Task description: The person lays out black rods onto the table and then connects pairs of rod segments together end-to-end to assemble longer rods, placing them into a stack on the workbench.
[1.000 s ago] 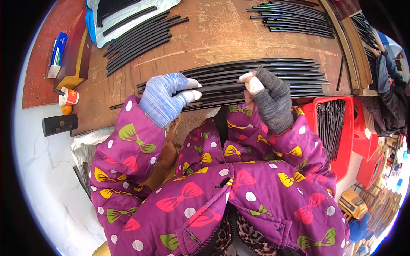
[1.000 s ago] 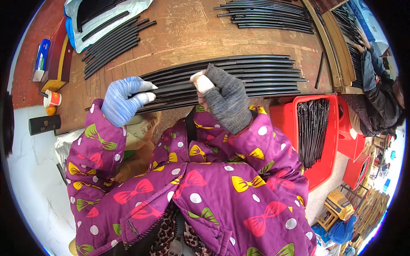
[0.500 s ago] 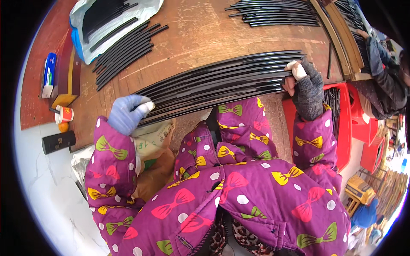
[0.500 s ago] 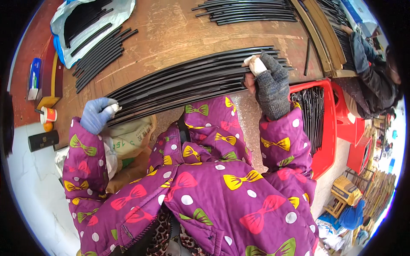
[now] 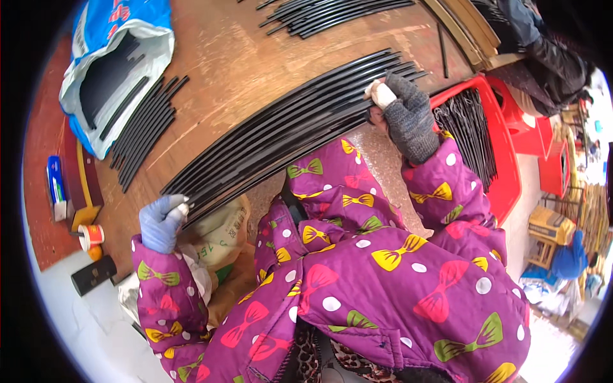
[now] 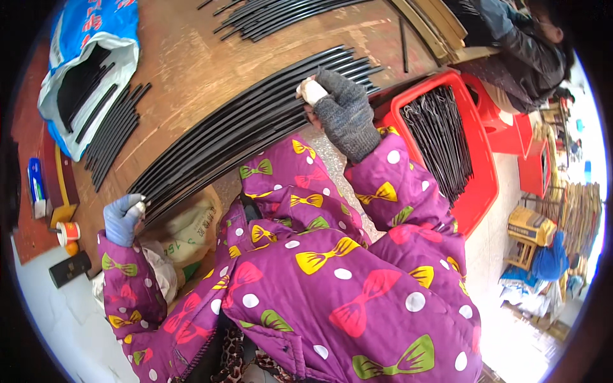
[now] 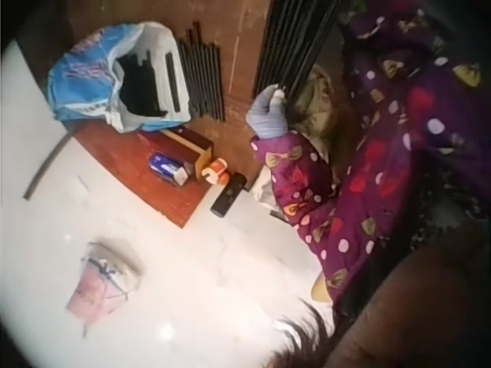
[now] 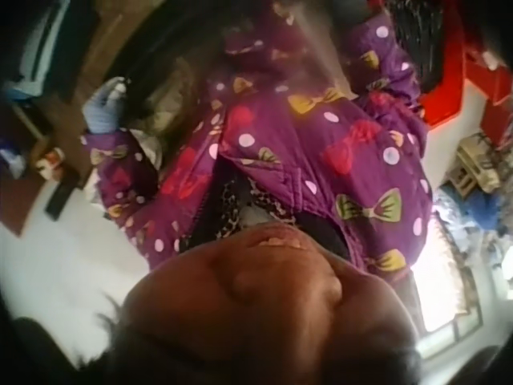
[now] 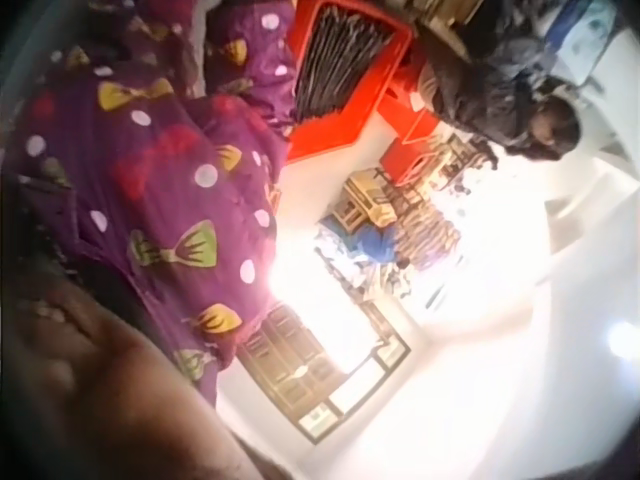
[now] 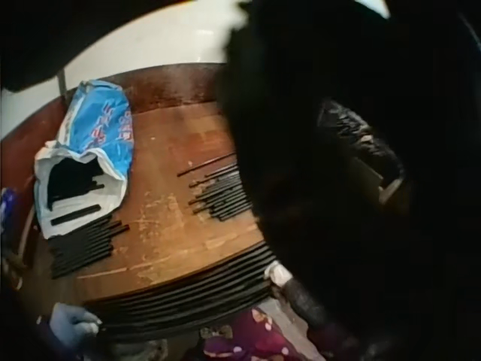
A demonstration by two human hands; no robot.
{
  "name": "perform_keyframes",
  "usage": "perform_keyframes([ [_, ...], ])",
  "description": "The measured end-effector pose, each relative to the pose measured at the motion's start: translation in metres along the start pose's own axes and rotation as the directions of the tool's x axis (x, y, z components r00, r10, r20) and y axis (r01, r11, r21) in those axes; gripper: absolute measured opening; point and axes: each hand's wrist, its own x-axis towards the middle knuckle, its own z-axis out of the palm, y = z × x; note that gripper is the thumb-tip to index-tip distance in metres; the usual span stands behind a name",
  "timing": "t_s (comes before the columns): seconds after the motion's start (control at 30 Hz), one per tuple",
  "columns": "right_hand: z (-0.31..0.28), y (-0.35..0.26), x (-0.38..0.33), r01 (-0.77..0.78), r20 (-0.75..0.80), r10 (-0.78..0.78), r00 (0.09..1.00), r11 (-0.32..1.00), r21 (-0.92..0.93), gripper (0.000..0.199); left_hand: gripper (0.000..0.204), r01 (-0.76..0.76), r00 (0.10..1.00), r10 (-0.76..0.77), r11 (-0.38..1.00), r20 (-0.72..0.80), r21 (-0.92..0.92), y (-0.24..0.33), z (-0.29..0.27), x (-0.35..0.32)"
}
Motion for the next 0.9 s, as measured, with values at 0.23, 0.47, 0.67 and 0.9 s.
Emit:
perform_keyframes([
  [0.23,-0.053,0.021,0.029,0.044,-0.109,-0.039,0.993,0.998,0.045,0.017,0.014,0.002,0.997,0.004,0.997,0.080,-0.072,-0.011,-0.003,0.012],
  [0.47,-0.027,0.003,0.012,0.118,-0.109,-0.119,0.987,0.993,-0.017,0.014,0.015,0.069,0.996,-0.059,0.984,0.065,-0.163,-0.013,0.002,0.016],
  [0.67,-0.108,0.015,0.033,0.213,-0.234,-0.156,0.960,0.946,0.244,0.010,0.020,0.040,0.994,-0.025,0.988,0.106,-0.147,-0.039,-0.033,0.014],
  [0.9,-0.145,0.026,0.049,0.076,-0.275,-0.037,0.961,0.988,0.135,0.014,0.018,0.077,0.992,-0.066,0.992,0.104,-0.104,-0.056,-0.037,0.022],
])
